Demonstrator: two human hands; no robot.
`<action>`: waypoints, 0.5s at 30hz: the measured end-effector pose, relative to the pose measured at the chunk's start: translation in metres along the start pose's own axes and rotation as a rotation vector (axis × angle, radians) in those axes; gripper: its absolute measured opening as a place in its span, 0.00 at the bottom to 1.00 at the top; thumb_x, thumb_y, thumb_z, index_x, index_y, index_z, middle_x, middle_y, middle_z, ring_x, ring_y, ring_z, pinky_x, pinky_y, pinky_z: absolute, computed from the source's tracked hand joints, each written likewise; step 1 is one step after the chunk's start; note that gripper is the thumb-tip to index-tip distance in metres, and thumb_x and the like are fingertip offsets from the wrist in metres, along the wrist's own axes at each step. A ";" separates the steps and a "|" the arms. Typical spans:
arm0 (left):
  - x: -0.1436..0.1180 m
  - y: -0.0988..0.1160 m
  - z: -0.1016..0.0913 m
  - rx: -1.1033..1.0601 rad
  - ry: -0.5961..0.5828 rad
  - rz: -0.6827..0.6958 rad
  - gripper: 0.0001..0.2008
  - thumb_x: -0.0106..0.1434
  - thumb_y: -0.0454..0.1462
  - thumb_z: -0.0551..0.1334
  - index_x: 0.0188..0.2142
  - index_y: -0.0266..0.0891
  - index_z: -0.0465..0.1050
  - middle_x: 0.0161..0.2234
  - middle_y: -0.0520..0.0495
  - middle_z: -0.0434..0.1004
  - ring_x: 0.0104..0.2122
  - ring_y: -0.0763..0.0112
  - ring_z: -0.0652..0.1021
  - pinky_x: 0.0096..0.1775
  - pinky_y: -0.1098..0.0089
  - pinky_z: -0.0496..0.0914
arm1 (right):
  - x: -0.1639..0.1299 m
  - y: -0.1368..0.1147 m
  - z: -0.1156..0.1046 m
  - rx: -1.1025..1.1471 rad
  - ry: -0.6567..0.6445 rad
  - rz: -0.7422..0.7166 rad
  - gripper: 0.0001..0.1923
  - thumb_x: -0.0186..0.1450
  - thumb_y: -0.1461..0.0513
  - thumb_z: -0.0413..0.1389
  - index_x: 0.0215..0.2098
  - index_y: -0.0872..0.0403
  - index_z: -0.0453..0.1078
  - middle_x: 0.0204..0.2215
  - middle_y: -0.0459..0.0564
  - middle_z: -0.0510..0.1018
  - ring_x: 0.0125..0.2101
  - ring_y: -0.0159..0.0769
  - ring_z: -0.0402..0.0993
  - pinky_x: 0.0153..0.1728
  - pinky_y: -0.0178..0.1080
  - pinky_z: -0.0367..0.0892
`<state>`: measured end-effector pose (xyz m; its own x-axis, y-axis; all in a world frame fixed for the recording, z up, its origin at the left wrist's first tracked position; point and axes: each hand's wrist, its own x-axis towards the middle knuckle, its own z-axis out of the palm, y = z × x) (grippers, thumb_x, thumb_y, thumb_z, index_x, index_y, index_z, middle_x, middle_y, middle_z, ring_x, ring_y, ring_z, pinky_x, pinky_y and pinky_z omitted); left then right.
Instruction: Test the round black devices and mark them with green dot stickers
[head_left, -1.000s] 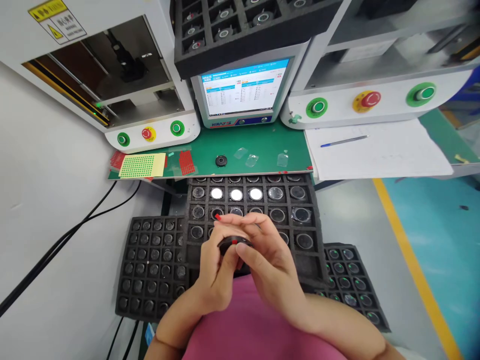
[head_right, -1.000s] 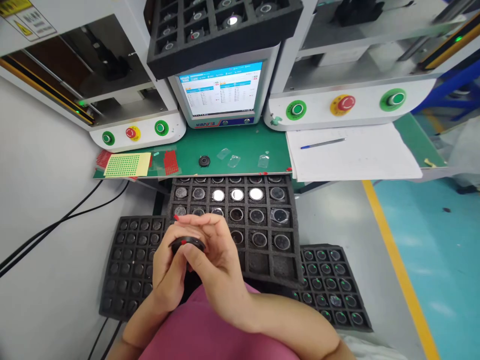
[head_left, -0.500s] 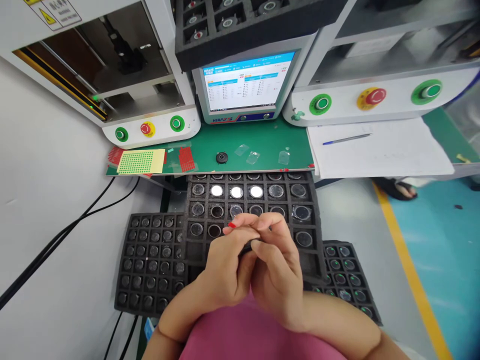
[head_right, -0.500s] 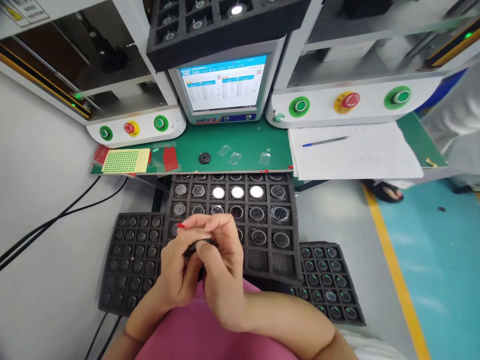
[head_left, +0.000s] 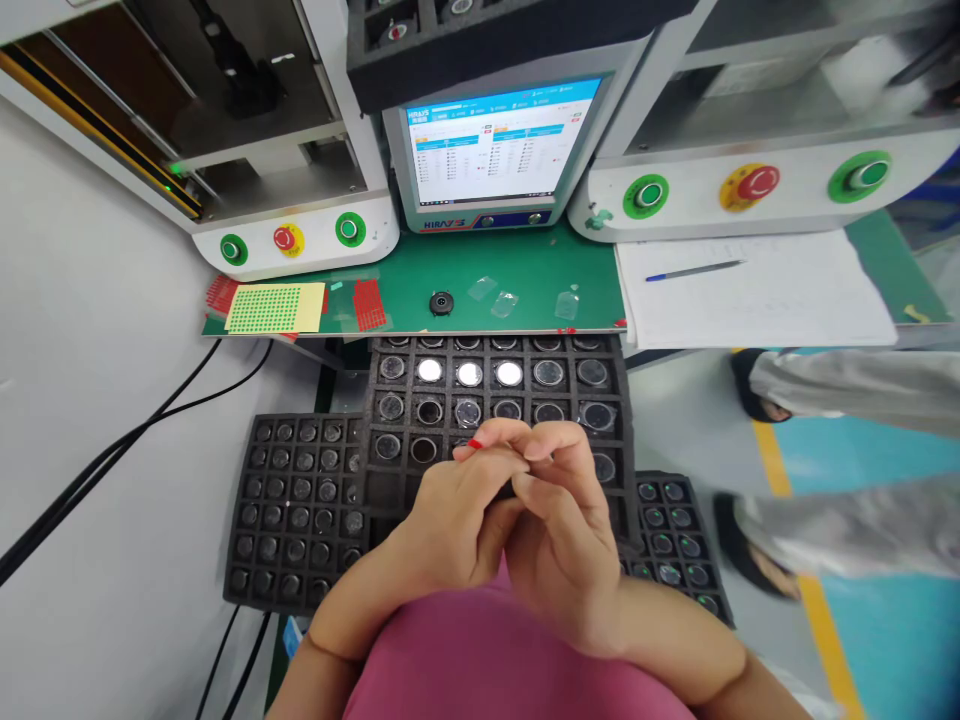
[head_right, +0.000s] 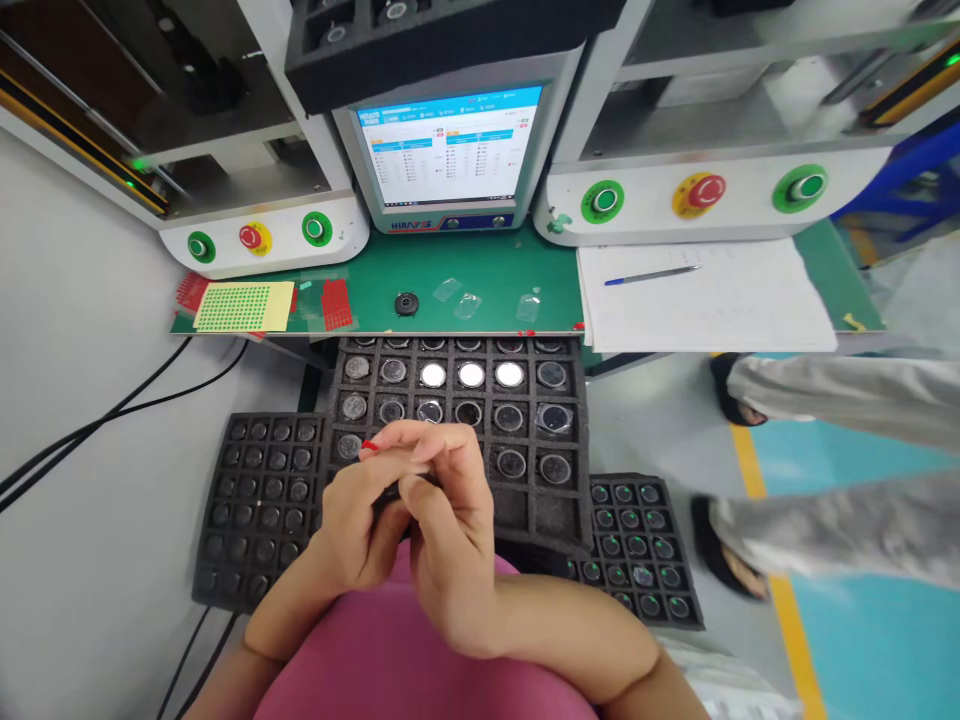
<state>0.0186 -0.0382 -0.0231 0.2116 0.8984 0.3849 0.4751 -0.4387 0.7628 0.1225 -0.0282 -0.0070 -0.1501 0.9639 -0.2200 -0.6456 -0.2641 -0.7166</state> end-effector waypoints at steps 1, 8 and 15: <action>0.000 0.001 0.000 -0.028 0.003 -0.003 0.13 0.65 0.31 0.53 0.48 0.42 0.68 0.37 0.46 0.81 0.32 0.66 0.80 0.30 0.69 0.70 | -0.001 -0.001 0.000 0.002 -0.003 0.005 0.08 0.63 0.68 0.52 0.34 0.46 0.65 0.37 0.40 0.78 0.39 0.31 0.78 0.38 0.36 0.73; 0.002 0.007 0.001 -0.384 0.042 -0.175 0.10 0.70 0.39 0.52 0.45 0.44 0.70 0.37 0.46 0.78 0.37 0.65 0.78 0.41 0.64 0.72 | -0.005 -0.005 -0.005 0.001 -0.037 0.084 0.07 0.65 0.53 0.56 0.39 0.45 0.66 0.42 0.47 0.76 0.36 0.35 0.75 0.27 0.35 0.72; -0.009 0.003 -0.005 -0.394 0.172 -0.332 0.11 0.69 0.42 0.56 0.36 0.44 0.76 0.31 0.50 0.78 0.33 0.69 0.77 0.34 0.71 0.70 | -0.002 0.009 0.004 0.051 -0.027 0.062 0.13 0.61 0.51 0.60 0.38 0.47 0.65 0.40 0.46 0.74 0.41 0.36 0.72 0.45 0.41 0.69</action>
<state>0.0135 -0.0474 -0.0217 -0.0543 0.9880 0.1443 0.1297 -0.1363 0.9821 0.1140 -0.0324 -0.0098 -0.2106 0.9466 -0.2443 -0.6717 -0.3216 -0.6673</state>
